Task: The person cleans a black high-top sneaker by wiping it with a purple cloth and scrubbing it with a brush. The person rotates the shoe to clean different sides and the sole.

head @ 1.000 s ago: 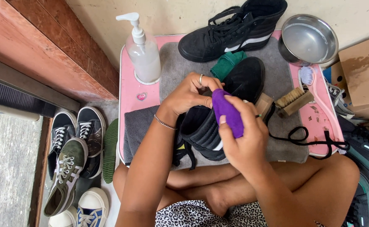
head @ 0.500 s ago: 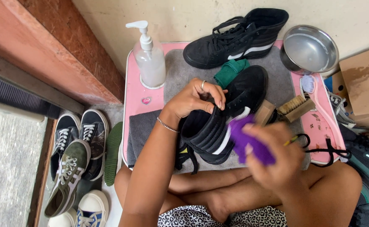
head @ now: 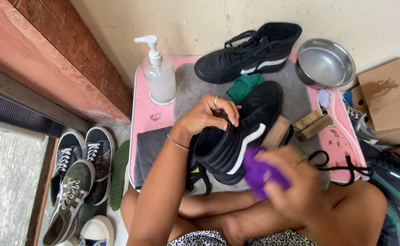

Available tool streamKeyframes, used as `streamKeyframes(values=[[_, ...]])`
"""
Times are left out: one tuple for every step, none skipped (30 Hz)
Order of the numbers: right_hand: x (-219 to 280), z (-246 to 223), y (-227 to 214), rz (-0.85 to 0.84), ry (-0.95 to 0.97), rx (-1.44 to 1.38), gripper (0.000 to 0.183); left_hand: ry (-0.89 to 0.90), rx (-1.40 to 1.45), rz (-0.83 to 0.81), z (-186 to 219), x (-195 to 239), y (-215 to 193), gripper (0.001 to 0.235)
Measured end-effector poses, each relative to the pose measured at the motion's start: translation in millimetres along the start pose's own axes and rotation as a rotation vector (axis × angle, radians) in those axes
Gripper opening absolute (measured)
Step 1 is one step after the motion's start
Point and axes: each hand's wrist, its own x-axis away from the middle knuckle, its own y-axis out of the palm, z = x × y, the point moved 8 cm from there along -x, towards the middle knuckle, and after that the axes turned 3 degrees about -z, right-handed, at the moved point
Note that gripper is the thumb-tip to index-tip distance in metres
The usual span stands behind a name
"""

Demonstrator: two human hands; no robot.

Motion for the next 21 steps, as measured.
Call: streamKeyframes(values=[[-3.2, 13.9, -22.0, 0.123, 0.079, 0.052, 0.038, -0.001, 0.011, 0.003, -1.6, 2.0, 0.3, 0.027], [-21.0, 28.9, -28.7, 0.122, 0.082, 0.05, 0.038, -0.004, 0.013, 0.003, -3.2, 2.9, 1.0, 0.027], [-38.1, 43.3, -40.4, 0.176, 0.099, 0.171, 0.039, -0.008, 0.004, 0.004, -4.3, 3.5, 1.7, 0.026], [-57.9, 57.3, -53.1, 0.233, 0.113, 0.293, 0.04, -0.01, -0.01, 0.003, -3.2, 1.7, -0.1, 0.026], [-77.7, 68.1, -52.0, 0.236, 0.113, 0.292, 0.04, -0.011, -0.013, 0.001, -2.1, 2.2, 0.6, 0.026], [-98.9, 84.1, -46.7, 0.166, 0.159, 0.273, 0.039, -0.011, -0.016, -0.001, -1.4, 1.4, 0.8, 0.026], [-119.8, 100.1, -41.0, 0.095, 0.204, 0.253, 0.038, -0.012, -0.02, -0.002, -0.8, 0.8, 0.8, 0.027], [-124.1, 114.5, -32.1, 0.095, 0.204, 0.255, 0.038, -0.009, -0.019, -0.003, 2.4, -1.7, 2.9, 0.027], [-128.5, 130.1, -20.8, 0.065, 0.215, 0.313, 0.037, -0.002, 0.049, 0.06, 5.1, -3.5, -0.3, 0.024], [-130.4, 146.4, -8.9, 0.037, 0.231, 0.371, 0.035, 0.001, 0.12, 0.118, 5.9, -4.7, -2.8, 0.025], [-124.2, 140.4, -7.0, 0.04, 0.237, 0.374, 0.035, 0.0, 0.124, 0.112, 3.4, -5.2, -2.6, 0.025], [-117.7, 135.5, -6.7, 0.06, 0.266, 0.366, 0.035, -0.008, 0.121, 0.121, 0.1, -3.5, -1.4, 0.025], [-111.1, 130.4, -6.1, 0.081, 0.294, 0.359, 0.035, -0.016, 0.118, 0.131, -3.1, -1.4, -0.2, 0.025], [-102.6, 113.7, -4.1, 0.079, 0.297, 0.361, 0.035, -0.017, 0.123, 0.13, -3.4, -0.7, 2.0, 0.025], [-93.0, 100.2, -3.3, 0.093, 0.341, 0.292, 0.037, -0.029, 0.121, 0.128, -4.4, -0.1, 4.4, 0.024], [-86.2, 87.7, -3.8, 0.109, 0.379, 0.223, 0.039, -0.039, 0.114, 0.127, -4.2, -1.8, 5.2, 0.024], [-75.4, 80.5, 1.0, 0.109, 0.378, 0.225, 0.039, -0.036, 0.115, 0.127, -5.5, -4.7, 3.8, 0.024], [-63.6, 71.5, 8.7, 0.105, 0.365, 0.217, 0.042, -0.044, 0.11, 0.124, -7.5, -3.8, 3.8, 0.024], [-51.3, 62.5, 16.3, 0.101, 0.353, 0.208, 0.045, -0.053, 0.106, 0.12, -9.8, -2.9, 4.0, 0.024], [-36.8, 52.6, 23.3, 0.095, 0.361, 0.206, 0.045, -0.059, 0.113, 0.122, -12.3, -1.7, 4.2, 0.024], [-24.1, 38.1, 31.5, 0.081, 0.304, 0.146, 0.047, -0.049, 0.116, 0.125, -13.1, -0.9, 4.5, 0.025]])
